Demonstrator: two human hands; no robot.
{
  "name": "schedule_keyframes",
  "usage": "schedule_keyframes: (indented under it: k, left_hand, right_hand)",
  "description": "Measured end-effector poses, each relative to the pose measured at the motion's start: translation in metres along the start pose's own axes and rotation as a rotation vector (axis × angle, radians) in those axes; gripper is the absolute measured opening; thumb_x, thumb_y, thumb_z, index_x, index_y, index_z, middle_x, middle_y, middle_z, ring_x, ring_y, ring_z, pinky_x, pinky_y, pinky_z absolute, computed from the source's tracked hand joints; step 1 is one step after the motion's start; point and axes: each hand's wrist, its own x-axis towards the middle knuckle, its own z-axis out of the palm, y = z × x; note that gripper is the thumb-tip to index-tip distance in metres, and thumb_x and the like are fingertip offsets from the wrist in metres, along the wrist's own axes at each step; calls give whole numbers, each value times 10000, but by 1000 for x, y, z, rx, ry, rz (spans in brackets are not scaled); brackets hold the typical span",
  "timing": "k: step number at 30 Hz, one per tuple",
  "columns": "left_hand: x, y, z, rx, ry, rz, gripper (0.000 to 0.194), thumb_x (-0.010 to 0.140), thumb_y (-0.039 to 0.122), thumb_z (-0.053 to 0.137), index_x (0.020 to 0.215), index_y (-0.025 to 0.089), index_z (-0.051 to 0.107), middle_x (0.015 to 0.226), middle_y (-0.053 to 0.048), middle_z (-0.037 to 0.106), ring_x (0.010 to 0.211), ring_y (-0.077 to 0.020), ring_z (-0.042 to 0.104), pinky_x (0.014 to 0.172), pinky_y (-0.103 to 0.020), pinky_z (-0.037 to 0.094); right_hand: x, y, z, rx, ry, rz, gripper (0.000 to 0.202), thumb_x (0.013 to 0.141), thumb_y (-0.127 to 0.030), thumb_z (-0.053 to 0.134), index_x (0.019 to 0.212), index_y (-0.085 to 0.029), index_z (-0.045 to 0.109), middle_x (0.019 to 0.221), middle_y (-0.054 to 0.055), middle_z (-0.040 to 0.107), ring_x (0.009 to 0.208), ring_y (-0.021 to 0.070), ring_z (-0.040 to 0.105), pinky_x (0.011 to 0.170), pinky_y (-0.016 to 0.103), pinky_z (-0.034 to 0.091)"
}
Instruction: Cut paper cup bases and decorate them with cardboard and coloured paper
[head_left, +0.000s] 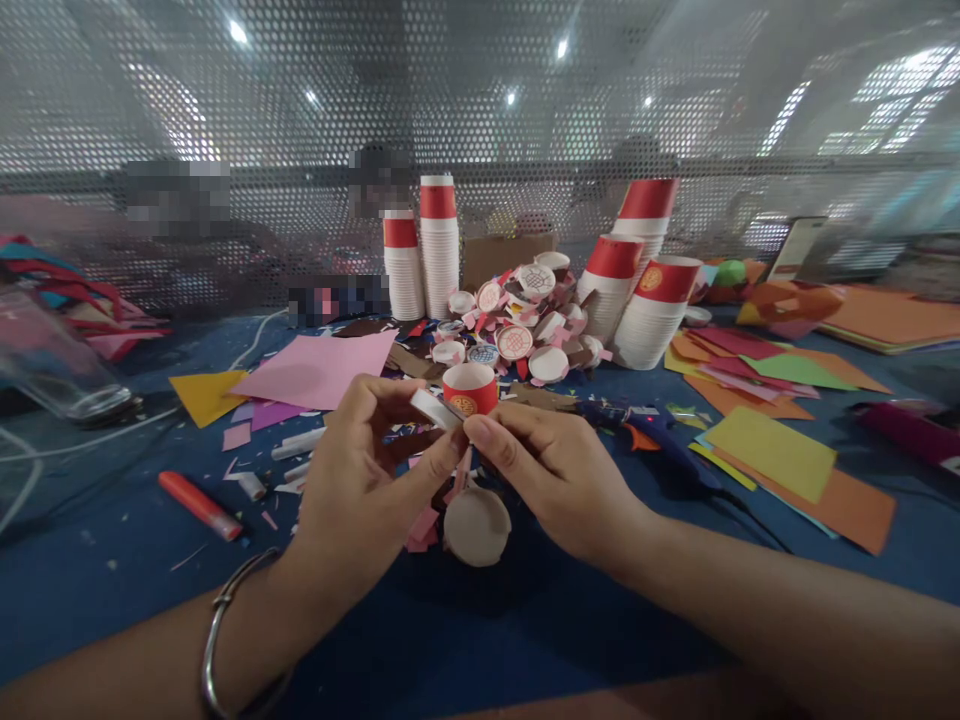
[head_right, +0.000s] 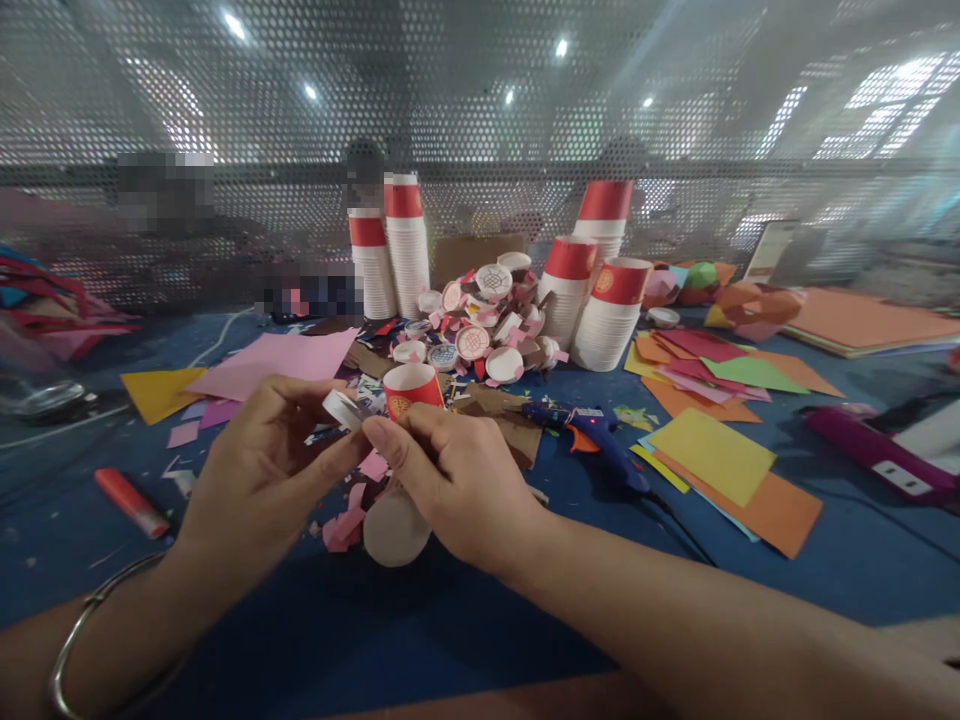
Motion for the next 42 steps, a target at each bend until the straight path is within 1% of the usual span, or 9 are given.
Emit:
schedule_keyframes:
  k: [4, 10, 15, 21, 30, 34, 37, 39, 42]
  left_hand:
    - [-1, -1, 2, -48, -20, -17, 450, 728, 345, 882, 1033, 197, 585, 1021, -53, 703, 917, -200, 720, 789, -320, 634]
    - [3, -5, -2, 29, -3, -26, 433, 778, 390, 840, 1058, 185, 581, 1002, -70, 722, 899, -201, 719, 766, -330, 626]
    - [3, -3, -3, 7, 1, -48, 484, 730, 413, 872, 1053, 195, 585, 1031, -71, 724, 914, -224, 732, 748, -346, 632]
    - [0, 1, 0, -76, -45, -98, 487, 712, 373, 889, 1042, 195, 579, 998, -58, 739, 865, -212, 756, 728, -332, 649]
    - [-2, 2, 1, -83, -34, -91, 445, 711, 322, 882, 1007, 200, 573, 942, -34, 733, 842, -202, 745, 713, -324, 642]
    - [-1, 1, 1, -59, -21, -71, 441, 709, 314, 878, 1008, 201, 574, 980, -42, 720, 887, -200, 733, 764, -334, 639]
    - [-1, -2, -1, -33, -9, -63, 461, 700, 321, 877, 1025, 205, 571, 1015, -55, 704, 919, -221, 725, 750, -352, 633]
    - [-1, -4, -2, -7, -4, -55, 468, 708, 329, 867, 1048, 206, 569, 1041, -66, 693, 923, -234, 721, 745, -371, 626]
    - [0, -6, -4, 36, 3, -31, 460, 724, 327, 848, 1064, 204, 564, 1074, -76, 680, 917, -236, 717, 793, -414, 619]
  right_hand:
    - [0, 1, 0, -30, 8, 4, 478, 1045, -523, 457, 697, -198, 502, 644, -27, 511, 602, 108, 438, 576, 274, 331]
    - [0, 1, -1, -40, 25, 20, 503, 1028, -558, 467, 671, -203, 466, 618, -35, 460, 583, 106, 400, 561, 282, 308]
    - [-1, -1, -2, -59, 8, 23, 501, 1017, -566, 486, 674, -200, 484, 619, -37, 458, 576, 103, 403, 551, 276, 307]
    - [-2, -1, -1, -80, 2, 12, 491, 1027, -553, 476, 690, -197, 501, 635, -35, 472, 592, 103, 427, 560, 272, 320]
    - [-2, -1, -2, -101, 4, -11, 466, 1037, -503, 474, 682, -201, 481, 626, -35, 469, 581, 104, 413, 561, 273, 322]
    - [-1, 0, -1, -101, 13, -19, 463, 1041, -493, 467, 680, -202, 477, 628, -33, 473, 577, 104, 413, 557, 272, 325]
    - [-1, 1, 0, -118, 9, -15, 470, 1042, -499, 463, 678, -202, 475, 625, -33, 471, 579, 105, 414, 560, 276, 322]
    - [-1, 1, -1, -123, 6, -15, 478, 1043, -507, 461, 676, -201, 475, 625, -32, 470, 582, 106, 416, 564, 278, 322]
    - [-1, 0, -1, -127, 5, -8, 482, 1042, -512, 460, 676, -200, 479, 623, -32, 470, 581, 107, 416, 560, 279, 319]
